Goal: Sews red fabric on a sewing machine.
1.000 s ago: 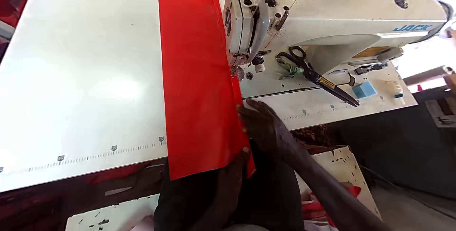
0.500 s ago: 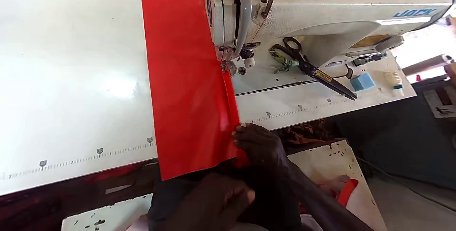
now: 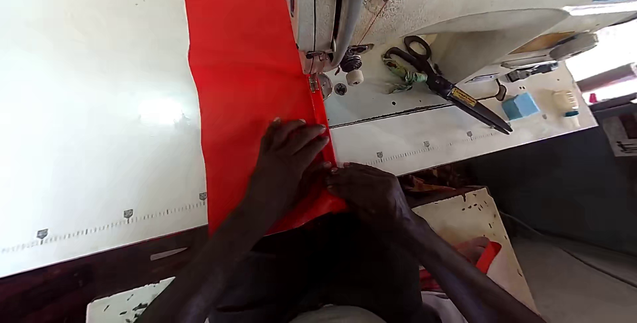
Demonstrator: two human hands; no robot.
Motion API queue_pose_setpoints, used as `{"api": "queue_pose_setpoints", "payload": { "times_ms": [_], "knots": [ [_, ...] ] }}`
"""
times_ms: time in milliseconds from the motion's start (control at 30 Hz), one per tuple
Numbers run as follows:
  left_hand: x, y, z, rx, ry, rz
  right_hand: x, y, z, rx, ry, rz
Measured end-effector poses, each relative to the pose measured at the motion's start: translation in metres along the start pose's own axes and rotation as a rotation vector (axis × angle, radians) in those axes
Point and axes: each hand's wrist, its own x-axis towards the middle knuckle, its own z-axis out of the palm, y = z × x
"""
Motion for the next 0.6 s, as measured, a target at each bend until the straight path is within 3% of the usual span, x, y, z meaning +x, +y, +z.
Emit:
{"api": "queue_pose_setpoints", "payload": {
  "times_ms": [367, 600],
  "knots": [
    [0.019, -0.020, -0.005, 0.036, 0.017, 0.029, 0.020, 0.014, 0.002, 0.015, 0.024, 0.045],
    [0.033, -0.037, -0.009, 0.075, 0.071, 0.164, 0.041, 0.026, 0.002, 0.043, 0.043, 0.064]
  ]
}}
